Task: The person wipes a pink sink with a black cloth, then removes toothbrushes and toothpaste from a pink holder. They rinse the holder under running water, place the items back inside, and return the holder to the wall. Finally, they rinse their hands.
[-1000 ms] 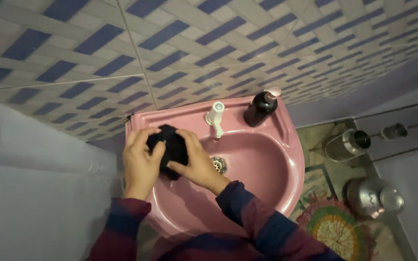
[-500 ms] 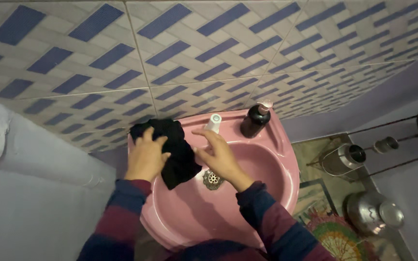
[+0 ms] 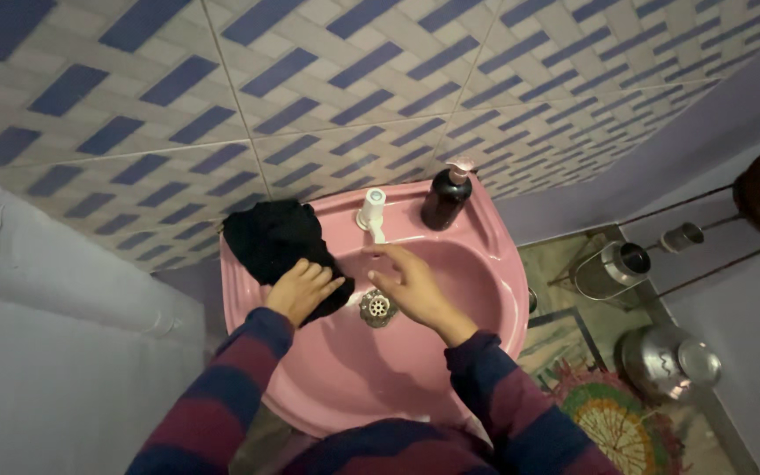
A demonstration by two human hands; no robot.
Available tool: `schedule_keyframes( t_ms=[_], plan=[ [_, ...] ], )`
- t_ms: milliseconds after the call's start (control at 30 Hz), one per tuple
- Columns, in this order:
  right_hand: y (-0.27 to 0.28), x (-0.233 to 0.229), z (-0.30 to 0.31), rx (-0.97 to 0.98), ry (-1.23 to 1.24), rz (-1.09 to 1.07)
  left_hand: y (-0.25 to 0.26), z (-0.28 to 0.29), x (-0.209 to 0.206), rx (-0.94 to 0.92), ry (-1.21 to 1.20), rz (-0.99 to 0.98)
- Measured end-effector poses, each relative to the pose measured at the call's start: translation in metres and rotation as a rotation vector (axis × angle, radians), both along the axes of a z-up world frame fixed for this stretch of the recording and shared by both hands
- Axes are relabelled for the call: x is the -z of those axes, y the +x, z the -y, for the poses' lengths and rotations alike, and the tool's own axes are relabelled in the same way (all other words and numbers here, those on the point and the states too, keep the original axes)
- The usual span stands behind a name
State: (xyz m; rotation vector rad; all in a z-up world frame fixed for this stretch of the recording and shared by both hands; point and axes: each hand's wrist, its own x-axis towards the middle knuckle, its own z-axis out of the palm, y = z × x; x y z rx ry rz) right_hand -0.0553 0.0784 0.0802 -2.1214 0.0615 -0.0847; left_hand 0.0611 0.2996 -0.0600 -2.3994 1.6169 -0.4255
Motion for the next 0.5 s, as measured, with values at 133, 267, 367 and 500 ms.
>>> schedule_keyframes(
  t_ms=[133,267,367,500],
  plan=[
    [-0.009,0.000,0.003,-0.036,0.035,0.001,0.007,0.008,0.009,-0.049,0.187,-0.100],
    [-0.019,0.000,0.008,-0.052,0.052,0.012,0.005,0.009,-0.024,-0.051,0.048,-0.170],
    [-0.021,-0.003,0.014,-0.048,0.071,0.014,0.027,-0.006,-0.062,-0.166,-0.344,-0.508],
    [-0.015,-0.010,0.016,-0.012,0.099,-0.021,0.060,-0.029,-0.094,-0.380,-1.021,-0.656]
  ],
)
